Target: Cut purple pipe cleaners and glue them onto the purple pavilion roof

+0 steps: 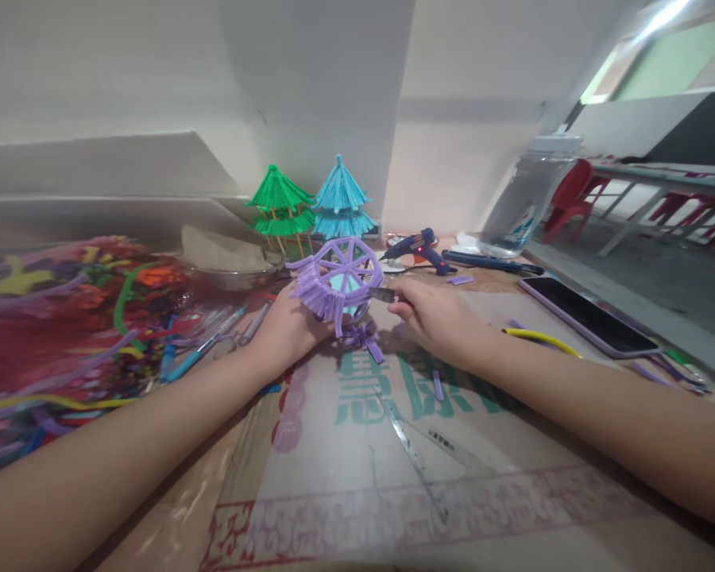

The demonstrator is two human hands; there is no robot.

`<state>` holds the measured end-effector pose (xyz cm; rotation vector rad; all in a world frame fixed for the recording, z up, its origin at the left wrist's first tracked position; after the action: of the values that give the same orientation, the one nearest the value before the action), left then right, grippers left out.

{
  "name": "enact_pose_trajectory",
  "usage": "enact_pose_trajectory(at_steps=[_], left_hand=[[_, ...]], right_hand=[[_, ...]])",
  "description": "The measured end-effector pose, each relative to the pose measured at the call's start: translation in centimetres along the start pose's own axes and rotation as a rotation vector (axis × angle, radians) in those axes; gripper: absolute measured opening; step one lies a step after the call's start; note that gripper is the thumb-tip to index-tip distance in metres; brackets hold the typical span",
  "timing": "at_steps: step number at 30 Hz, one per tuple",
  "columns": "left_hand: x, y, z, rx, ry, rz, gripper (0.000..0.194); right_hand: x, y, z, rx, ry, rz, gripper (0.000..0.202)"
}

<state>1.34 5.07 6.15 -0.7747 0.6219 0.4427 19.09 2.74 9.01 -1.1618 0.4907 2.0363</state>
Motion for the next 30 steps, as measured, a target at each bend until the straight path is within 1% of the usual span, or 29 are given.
enact_pose_trajectory(at_steps=[6,11,17,22,26,30], left_hand=[[0.2,0.7,-0.2,-0.036,0.006,-0.008,0.052],[0.3,0.9,-0.2,-0.032,0.009,-0.037,0.042],[0.2,0.2,-0.1,0.007,0.017,0.029,0.039],[-0.1,-0.5,-0.2,0.086,-0.004,0.099,0.046],[0.0,-0.5,-0.3,0.122,0.007,0.099,0.047],[-0.1,-0.8,-0.1,0.109,-0.006,0.04,0.049]], right_hand=[[0.2,0.0,-0.1,-0.001,0.038,-0.014,0.034],[0.4,0.0,-0.2,-0.016,0.059,-0.021,0.036],[0.1,0.0,0.0,-0.003,0.049,-0.048,0.036],[0.3,-0.2,0.0,-0.027,0.043,-0.101,0.033],[0.2,-0.3,-0.2,-0.048,0.009,-0.143,0.034],[0.2,0.0,-0.2,-0.06,-0.01,-0.121,0.033]])
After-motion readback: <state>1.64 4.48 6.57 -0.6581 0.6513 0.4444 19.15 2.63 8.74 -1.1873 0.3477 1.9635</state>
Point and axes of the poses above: each hand's wrist, its own z-axis towards the middle knuckle, its own x-axis out of the palm, y = z × x, the point moved 8 cm from there along z, towards the middle knuckle, and after that the axes turned 10 degrees about -z, right-handed, at the moved point
